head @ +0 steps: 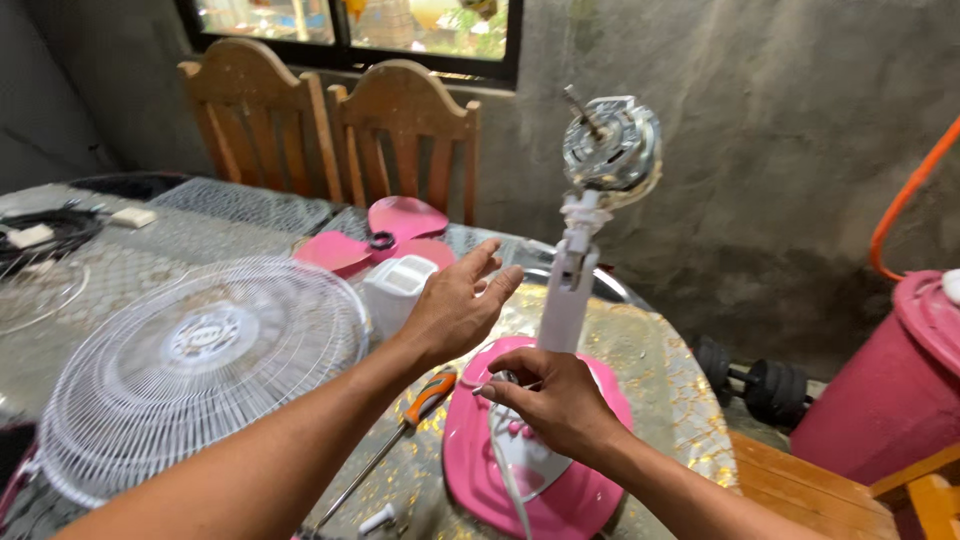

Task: The person disassembles a pink and white electric fan on a table. Using a screwdriver, they remove the motor housing from the stand, then detach the motor from the housing. The fan blades, cage, and other parts remain on the table.

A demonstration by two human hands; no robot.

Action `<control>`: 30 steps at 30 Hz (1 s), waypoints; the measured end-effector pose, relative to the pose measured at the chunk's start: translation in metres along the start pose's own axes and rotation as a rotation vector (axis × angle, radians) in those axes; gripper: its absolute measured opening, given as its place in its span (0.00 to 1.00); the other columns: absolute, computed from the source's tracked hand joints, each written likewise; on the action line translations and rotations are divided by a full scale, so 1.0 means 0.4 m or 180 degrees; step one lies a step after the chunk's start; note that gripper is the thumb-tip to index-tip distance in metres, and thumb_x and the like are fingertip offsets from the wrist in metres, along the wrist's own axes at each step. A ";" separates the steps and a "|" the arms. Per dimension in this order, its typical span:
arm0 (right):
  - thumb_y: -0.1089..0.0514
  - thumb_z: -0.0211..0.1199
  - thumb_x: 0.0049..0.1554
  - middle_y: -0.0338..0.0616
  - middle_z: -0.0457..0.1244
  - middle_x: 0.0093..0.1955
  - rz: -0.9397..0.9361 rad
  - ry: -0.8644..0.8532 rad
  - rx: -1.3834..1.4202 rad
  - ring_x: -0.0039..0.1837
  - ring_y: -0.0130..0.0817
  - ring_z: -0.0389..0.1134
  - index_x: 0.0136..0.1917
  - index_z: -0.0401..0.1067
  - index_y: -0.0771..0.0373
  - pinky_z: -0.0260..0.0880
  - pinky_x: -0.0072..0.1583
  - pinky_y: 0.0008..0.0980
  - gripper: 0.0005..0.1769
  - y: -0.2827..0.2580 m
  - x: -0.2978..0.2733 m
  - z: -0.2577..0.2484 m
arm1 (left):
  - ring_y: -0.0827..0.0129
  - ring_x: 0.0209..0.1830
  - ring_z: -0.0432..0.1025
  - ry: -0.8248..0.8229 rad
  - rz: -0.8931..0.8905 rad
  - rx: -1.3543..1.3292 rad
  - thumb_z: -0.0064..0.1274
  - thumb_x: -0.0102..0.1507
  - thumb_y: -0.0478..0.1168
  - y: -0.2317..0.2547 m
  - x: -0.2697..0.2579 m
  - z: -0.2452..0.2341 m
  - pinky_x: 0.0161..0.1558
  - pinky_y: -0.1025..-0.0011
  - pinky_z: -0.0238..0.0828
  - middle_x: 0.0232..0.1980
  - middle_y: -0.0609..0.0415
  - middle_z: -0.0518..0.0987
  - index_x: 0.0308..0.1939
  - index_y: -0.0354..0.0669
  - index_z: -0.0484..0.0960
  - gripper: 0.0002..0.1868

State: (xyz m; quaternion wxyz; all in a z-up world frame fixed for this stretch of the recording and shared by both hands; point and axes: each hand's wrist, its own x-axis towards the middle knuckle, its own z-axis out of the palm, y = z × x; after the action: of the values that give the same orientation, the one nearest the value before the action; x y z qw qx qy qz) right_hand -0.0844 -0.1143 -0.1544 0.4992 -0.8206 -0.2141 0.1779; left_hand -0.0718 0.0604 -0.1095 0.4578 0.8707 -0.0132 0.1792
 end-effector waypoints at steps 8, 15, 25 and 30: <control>0.56 0.73 0.50 0.45 0.75 0.45 -0.1033 -0.0291 -0.0359 0.46 0.31 0.76 0.51 0.81 0.61 0.75 0.50 0.32 0.16 0.102 0.016 0.166 | 0.52 0.62 0.76 -0.0021 -0.0443 0.0221 0.50 0.64 0.59 -0.131 -0.117 -0.034 0.61 0.61 0.72 0.63 0.39 0.79 0.70 0.39 0.69 0.37; 0.62 0.68 0.50 0.48 0.69 0.46 -0.0888 -0.0662 -0.0937 0.50 0.41 0.71 0.52 0.79 0.60 0.72 0.53 0.37 0.15 0.149 -0.020 0.293 | 0.50 0.67 0.72 -0.0081 -0.0800 0.0300 0.49 0.64 0.60 -0.191 -0.208 -0.066 0.66 0.61 0.67 0.65 0.38 0.77 0.70 0.39 0.70 0.37; 0.66 0.62 0.52 0.48 0.71 0.52 -0.1663 -0.0967 -0.0835 0.57 0.47 0.70 0.50 0.78 0.64 0.71 0.60 0.41 0.11 0.162 -0.041 0.323 | 0.48 0.69 0.69 -0.0334 -0.0714 0.0571 0.45 0.66 0.59 -0.196 -0.244 -0.108 0.68 0.58 0.63 0.67 0.38 0.74 0.70 0.38 0.69 0.36; 0.67 0.61 0.52 0.48 0.71 0.51 -0.1665 -0.1137 -0.1020 0.58 0.48 0.70 0.48 0.79 0.64 0.70 0.61 0.41 0.10 0.159 -0.039 0.317 | 0.50 0.71 0.66 -0.0453 -0.0722 0.0481 0.45 0.66 0.59 -0.188 -0.258 -0.090 0.70 0.58 0.59 0.70 0.40 0.72 0.72 0.38 0.67 0.37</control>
State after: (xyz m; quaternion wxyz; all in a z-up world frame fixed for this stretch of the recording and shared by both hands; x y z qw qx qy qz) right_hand -0.1507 -0.0543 -0.2656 0.3475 -0.7618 -0.5261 0.1489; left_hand -0.1650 0.1183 -0.1842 0.4063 0.9090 0.0663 0.0647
